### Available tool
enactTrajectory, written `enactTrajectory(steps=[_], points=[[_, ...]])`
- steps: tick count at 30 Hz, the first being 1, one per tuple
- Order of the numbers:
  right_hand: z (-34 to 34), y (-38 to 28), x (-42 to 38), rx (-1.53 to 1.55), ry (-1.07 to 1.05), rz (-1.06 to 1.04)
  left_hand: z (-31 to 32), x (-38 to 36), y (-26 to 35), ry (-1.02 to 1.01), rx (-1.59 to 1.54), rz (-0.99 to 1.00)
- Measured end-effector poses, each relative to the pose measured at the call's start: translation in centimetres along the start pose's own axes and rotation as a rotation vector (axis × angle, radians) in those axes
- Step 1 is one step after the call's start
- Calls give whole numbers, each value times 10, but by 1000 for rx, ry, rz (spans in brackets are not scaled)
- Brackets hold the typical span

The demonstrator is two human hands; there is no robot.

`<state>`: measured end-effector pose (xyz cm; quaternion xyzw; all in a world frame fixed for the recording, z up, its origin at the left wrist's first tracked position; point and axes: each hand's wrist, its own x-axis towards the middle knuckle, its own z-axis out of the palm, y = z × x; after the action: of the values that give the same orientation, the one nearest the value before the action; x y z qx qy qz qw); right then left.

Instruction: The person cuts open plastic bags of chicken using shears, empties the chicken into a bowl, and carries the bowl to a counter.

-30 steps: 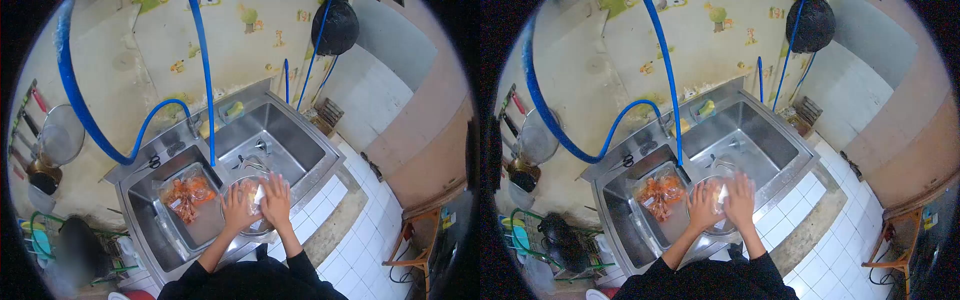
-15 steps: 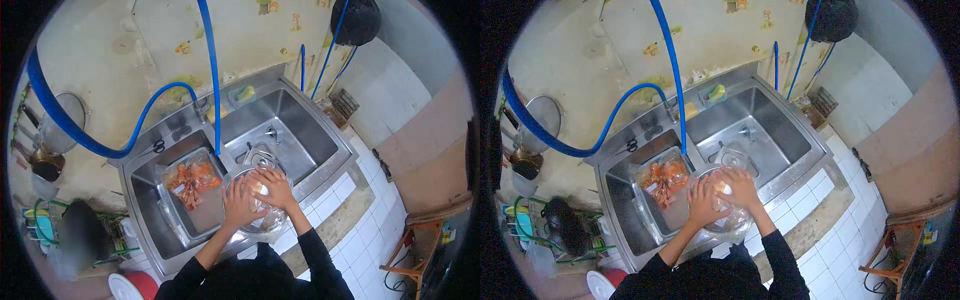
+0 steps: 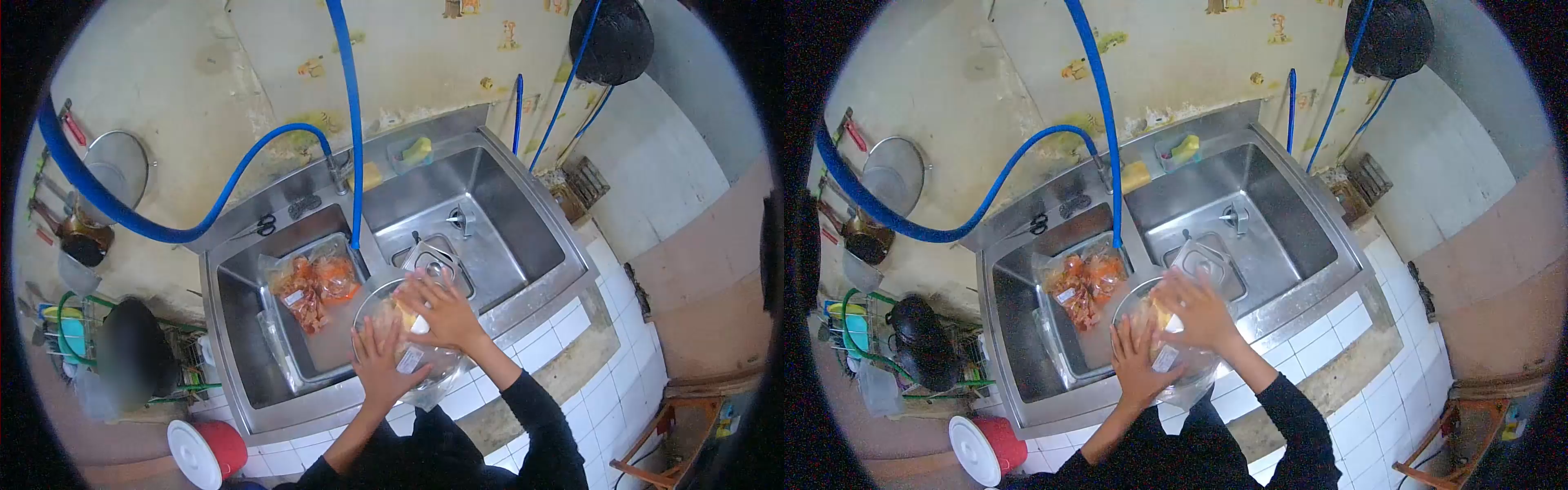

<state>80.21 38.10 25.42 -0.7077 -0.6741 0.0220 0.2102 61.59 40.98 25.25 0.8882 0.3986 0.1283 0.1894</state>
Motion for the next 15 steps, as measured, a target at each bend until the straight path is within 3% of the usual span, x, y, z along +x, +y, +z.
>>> enactTrajectory(steps=[2, 5, 9, 15], points=[[-2, 10, 4, 105, -114, -151, 2, 3, -4, 81, -67, 83], [-2, 14, 4, 92, -105, -257, 9, 1, -6, 149, -156, 87], [3, 14, 1, 163, -102, -266, 15, -10, -19, 208, -220, 96], [3, 20, 2, 187, -126, -251, -5, -11, -18, -11, -131, 183]])
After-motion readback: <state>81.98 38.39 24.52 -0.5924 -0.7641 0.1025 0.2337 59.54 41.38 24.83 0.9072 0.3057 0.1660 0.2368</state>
